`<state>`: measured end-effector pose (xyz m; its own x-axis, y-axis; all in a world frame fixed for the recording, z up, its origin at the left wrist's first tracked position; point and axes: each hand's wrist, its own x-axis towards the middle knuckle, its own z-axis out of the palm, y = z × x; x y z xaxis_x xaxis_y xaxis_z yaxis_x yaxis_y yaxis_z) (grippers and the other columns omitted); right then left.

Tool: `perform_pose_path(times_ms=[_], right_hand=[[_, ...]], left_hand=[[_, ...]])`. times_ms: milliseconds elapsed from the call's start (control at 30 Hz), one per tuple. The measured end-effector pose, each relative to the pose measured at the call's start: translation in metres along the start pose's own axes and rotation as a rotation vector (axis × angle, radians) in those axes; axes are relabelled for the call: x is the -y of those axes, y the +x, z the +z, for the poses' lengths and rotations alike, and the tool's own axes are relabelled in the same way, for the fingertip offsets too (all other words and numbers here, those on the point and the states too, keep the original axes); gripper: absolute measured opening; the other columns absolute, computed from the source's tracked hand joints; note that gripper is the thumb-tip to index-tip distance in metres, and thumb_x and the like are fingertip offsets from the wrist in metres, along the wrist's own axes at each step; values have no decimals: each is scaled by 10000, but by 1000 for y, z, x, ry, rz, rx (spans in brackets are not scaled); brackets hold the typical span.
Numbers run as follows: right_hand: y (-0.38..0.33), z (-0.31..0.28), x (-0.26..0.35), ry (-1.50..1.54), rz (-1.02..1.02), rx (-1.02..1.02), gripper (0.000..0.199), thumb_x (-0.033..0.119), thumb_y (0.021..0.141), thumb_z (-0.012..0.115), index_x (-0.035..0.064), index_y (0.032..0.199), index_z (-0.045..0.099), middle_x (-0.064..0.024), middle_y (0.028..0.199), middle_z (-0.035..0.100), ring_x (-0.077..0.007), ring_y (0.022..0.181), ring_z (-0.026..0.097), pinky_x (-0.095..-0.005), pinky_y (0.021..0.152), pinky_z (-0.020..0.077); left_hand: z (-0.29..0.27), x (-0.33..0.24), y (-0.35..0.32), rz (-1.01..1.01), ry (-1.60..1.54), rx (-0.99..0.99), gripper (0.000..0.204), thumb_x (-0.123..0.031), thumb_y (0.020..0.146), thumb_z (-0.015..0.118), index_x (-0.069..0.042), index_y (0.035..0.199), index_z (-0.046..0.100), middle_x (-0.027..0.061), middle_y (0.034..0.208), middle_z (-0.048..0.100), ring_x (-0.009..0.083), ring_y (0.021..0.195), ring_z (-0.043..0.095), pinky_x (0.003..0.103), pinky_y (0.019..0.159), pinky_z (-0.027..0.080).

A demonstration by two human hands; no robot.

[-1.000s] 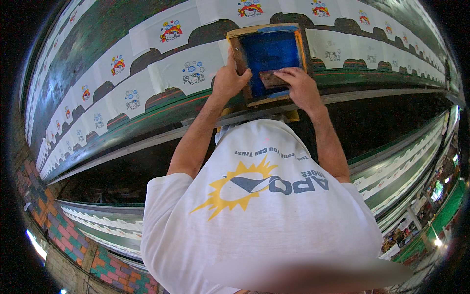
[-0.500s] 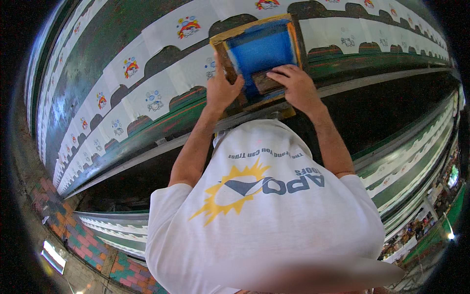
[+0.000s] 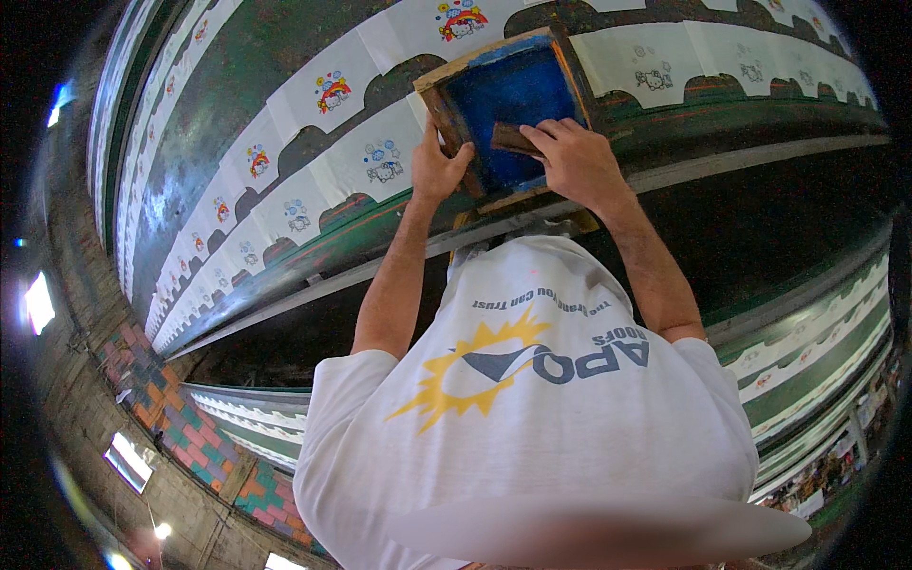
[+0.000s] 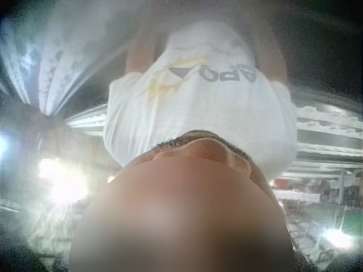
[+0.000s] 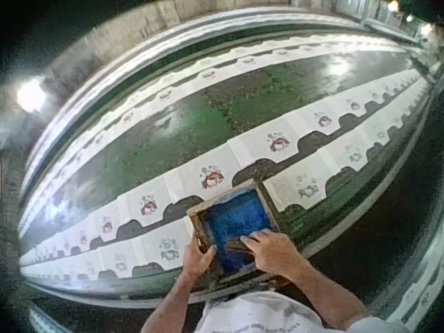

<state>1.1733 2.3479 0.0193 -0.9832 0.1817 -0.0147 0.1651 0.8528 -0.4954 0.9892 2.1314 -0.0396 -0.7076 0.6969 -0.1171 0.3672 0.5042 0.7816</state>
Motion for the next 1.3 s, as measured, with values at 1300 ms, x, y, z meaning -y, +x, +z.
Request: perform_pose_path(times_ms=[1300], right_hand=[[71,-28,-7,61,9,98,533,-59,893,640,162,1363,759,-116,1343,737,-362,1242,683,-465,1085,560]], left_hand=[[-7,-6,-4,-202,64,203,1126,-367,980,745,9,1707,-28,362,851,729,574,783,721,634,696,597]])
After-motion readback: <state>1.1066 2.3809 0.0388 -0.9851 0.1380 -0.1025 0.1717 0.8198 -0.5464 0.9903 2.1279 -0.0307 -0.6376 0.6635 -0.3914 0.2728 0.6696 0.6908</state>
